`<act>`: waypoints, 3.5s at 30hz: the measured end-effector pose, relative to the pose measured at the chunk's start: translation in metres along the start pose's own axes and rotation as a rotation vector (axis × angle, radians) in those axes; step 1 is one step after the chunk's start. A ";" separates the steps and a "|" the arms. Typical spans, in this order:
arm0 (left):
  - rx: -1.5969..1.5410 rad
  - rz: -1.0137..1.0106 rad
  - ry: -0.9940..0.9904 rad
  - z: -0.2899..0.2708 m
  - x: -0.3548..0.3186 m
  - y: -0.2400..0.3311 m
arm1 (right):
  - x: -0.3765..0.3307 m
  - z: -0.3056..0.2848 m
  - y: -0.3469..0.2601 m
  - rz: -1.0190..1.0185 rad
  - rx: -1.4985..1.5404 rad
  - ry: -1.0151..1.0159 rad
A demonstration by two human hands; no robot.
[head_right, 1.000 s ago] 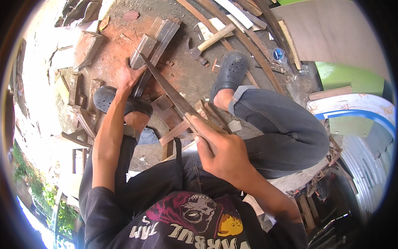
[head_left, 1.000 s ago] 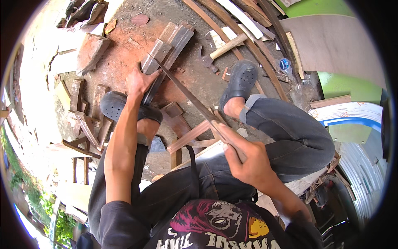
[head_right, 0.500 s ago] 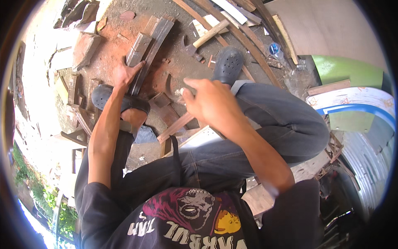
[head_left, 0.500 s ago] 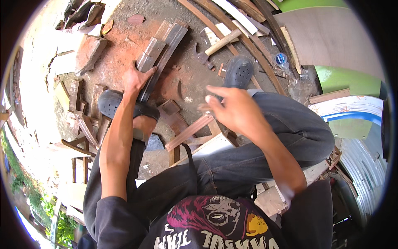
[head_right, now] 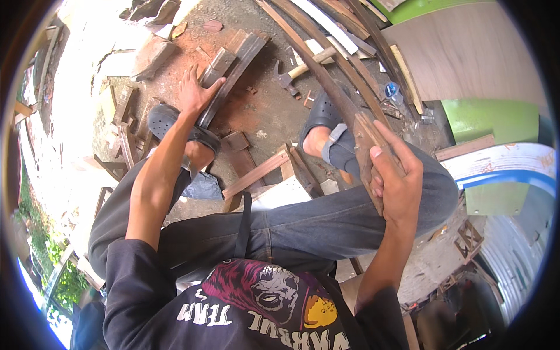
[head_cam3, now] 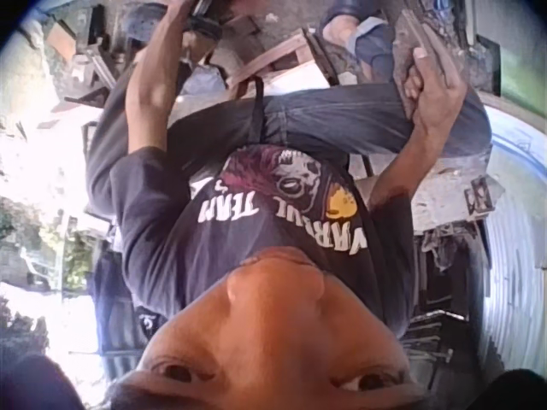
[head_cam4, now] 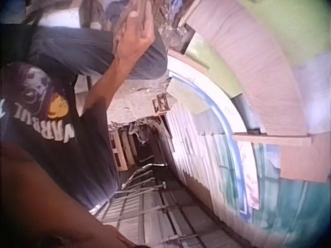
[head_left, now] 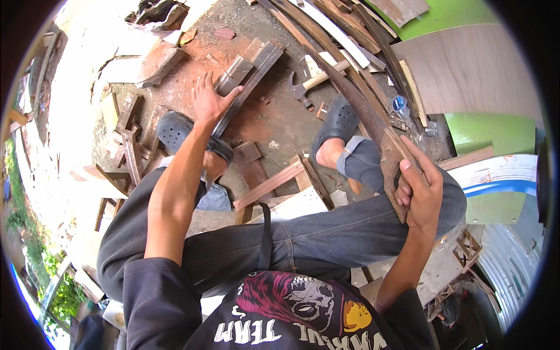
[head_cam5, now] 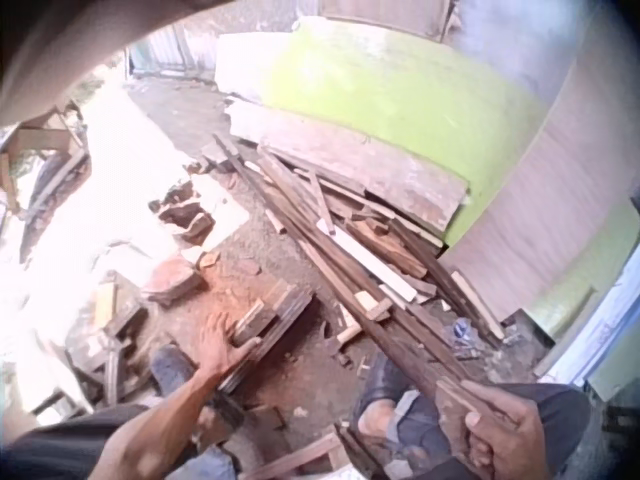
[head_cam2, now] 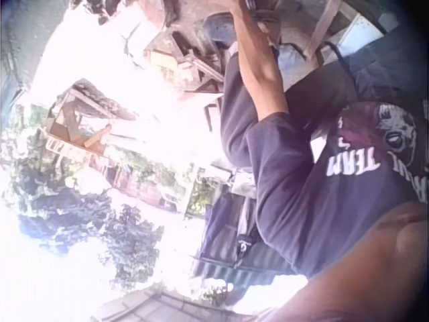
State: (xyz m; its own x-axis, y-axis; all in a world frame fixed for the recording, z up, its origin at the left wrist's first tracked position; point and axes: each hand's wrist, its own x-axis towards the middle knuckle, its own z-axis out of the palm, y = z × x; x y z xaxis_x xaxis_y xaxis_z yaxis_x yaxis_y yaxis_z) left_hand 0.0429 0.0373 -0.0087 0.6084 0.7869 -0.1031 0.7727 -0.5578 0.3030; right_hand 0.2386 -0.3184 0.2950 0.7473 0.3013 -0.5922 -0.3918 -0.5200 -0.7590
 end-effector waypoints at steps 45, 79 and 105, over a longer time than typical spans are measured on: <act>0.024 0.163 -0.087 0.010 0.000 0.035 | -0.010 0.049 0.066 -0.155 0.118 -0.150; -0.074 -0.017 -0.271 0.020 0.017 -0.014 | 0.041 0.179 0.036 -0.554 -0.484 -0.261; 0.019 -0.089 -0.291 0.009 0.013 -0.017 | 0.050 0.166 0.014 -0.469 -0.553 -0.398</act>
State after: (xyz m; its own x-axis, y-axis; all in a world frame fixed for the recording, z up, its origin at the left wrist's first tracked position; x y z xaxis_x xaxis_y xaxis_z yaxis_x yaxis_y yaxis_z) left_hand 0.0399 0.0546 -0.0239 0.5626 0.7258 -0.3959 0.8267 -0.4973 0.2630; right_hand 0.1817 -0.1780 0.2094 0.4810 0.7915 -0.3771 0.3121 -0.5565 -0.7700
